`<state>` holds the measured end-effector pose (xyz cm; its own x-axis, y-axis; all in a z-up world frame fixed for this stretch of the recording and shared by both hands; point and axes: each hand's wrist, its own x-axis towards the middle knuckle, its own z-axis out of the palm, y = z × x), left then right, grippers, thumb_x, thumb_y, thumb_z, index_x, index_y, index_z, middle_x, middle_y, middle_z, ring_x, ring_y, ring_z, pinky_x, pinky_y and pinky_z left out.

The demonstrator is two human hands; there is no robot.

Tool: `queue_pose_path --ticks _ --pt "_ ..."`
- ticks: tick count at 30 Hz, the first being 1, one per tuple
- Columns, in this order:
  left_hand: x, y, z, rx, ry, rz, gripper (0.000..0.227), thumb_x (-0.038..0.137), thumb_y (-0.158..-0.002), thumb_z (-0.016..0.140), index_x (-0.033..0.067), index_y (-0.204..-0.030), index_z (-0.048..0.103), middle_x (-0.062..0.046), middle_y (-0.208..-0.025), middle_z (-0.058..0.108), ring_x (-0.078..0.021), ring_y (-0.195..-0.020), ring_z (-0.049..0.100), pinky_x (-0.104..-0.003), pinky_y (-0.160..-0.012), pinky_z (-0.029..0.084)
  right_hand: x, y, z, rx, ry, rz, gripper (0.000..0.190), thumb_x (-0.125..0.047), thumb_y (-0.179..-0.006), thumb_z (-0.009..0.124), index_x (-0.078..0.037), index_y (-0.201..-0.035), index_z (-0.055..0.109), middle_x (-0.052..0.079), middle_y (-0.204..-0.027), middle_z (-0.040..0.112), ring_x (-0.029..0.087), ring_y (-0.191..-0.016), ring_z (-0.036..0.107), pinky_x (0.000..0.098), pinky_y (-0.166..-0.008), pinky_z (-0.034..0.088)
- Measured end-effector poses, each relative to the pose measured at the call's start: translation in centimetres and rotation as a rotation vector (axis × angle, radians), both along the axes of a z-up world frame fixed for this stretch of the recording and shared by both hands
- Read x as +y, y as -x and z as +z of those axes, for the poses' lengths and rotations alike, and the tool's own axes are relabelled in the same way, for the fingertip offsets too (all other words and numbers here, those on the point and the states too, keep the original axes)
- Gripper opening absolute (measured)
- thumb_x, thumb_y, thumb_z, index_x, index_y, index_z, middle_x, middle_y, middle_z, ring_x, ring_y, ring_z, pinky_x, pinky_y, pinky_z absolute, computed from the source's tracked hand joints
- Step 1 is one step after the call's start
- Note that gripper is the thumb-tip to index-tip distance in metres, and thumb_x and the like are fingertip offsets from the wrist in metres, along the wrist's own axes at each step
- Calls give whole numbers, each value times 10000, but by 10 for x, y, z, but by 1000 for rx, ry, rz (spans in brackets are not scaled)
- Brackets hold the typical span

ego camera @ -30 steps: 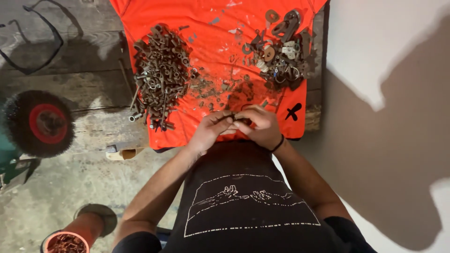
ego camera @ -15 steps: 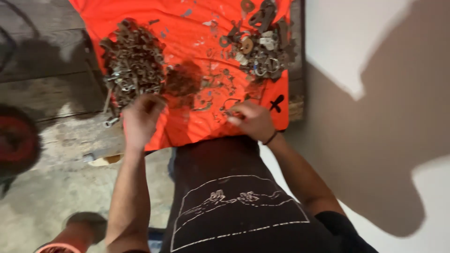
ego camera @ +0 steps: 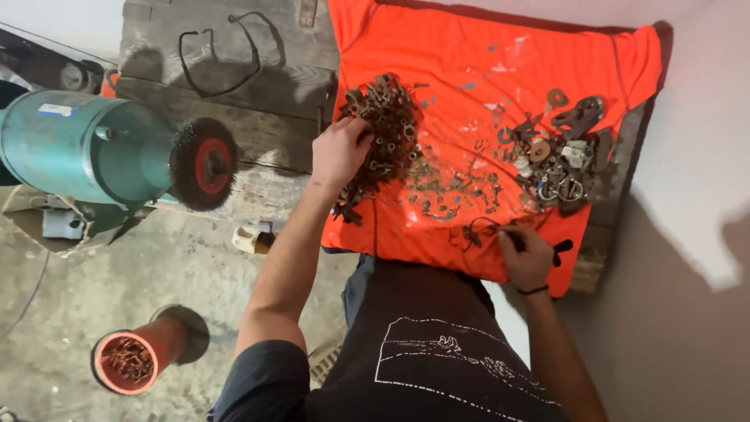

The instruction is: The person sorts a large pile of rusty metal hardware, including bolts, nuts, and washers, on an orange cloth. They pick up individual pieces, separate them, and place them into different piles on the table.

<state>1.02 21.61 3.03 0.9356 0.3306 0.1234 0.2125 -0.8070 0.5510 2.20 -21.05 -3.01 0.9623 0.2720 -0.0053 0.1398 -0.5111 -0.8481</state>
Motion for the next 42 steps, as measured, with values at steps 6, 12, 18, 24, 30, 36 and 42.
queue_pose_path --ticks 6,12,18,24,30,36,42 --pt "0 -1 8 -38 -54 7 204 258 -863 763 106 -987 705 -100 -935 702 -339 -907 691 -465 -731 556 9 0 8 -40 23 -3 173 -178 -944 771 -33 -1033 744 92 -878 743 140 -794 715 290 -733 560" --pt "12 5 6 -44 88 -36 282 250 -861 810 77 -1075 749 -141 -1028 742 -346 -935 715 -434 -794 571 14 1 17 -73 134 -31 184 -183 -909 794 -34 -1007 746 126 -876 738 207 -775 733 323 -702 566" --pt "-4 18 39 -113 206 -41 247 166 -947 785 38 -1155 748 -162 -1082 738 -312 -905 734 -397 -786 578 7 -4 10 -146 101 37 140 -192 -892 805 -86 -973 761 99 -848 738 218 -719 727 318 -641 562" --pt "-29 36 48 12 257 -114 206 157 -948 755 72 -1135 751 -138 -1021 742 -271 -846 742 -378 -731 580 4 -7 13 -180 83 132 129 -200 -904 801 -111 -968 733 82 -838 711 245 -714 718 334 -621 558" --pt "-68 41 49 157 366 -132 215 163 -930 732 101 -1135 747 -94 -1001 748 -243 -756 743 -350 -671 582 6 -12 18 -147 98 128 143 -216 -918 792 -106 -989 733 76 -877 722 241 -746 725 334 -650 566" --pt "-105 44 36 237 357 -304 304 236 -887 730 143 -1176 732 -88 -1027 755 -287 -814 740 -402 -702 577 35 -32 56 -238 226 153 259 -264 -886 775 -118 -1098 749 111 -1079 709 295 -860 710 375 -710 577" --pt "-114 51 25 316 368 -408 308 302 -903 720 156 -1174 723 -109 -1072 742 -336 -920 718 -438 -761 573 45 -45 47 -206 333 209 184 -280 -888 779 -165 -1027 746 70 -973 708 314 -843 703 405 -679 562"
